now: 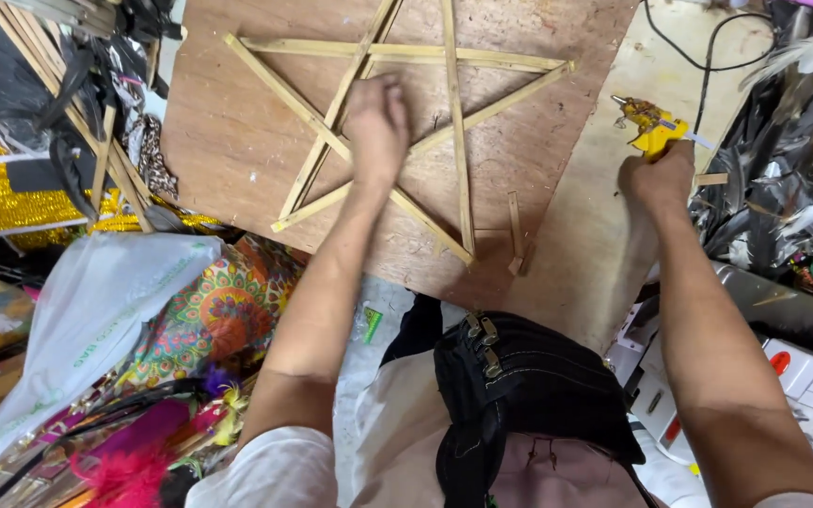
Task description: The person assembles a wooden lattice frame by arranging thin wooden sticks on a workbench and securing them with a hot glue gun. They repeatedly apply glue to joints and press the sticks together to form a star-like structure.
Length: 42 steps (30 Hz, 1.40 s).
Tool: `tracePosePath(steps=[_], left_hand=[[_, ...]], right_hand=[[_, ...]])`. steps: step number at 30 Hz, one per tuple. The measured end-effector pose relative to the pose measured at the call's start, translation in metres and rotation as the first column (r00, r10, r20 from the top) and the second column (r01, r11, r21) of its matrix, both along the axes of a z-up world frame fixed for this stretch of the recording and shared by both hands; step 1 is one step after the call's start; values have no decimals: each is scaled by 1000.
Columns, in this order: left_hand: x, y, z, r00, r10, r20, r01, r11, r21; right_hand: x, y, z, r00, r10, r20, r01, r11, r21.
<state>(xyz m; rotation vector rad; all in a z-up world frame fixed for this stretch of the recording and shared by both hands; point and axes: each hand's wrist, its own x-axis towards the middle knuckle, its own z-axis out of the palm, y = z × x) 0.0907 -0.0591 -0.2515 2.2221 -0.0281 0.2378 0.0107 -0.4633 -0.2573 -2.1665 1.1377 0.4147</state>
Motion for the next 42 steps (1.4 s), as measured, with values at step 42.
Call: tracePosePath(steps=[42], left_hand=[[-90, -9, 205, 939, -297, -175, 174, 846, -504]], right_hand=[[-41, 72, 243, 354, 713, 605, -723, 619, -307]])
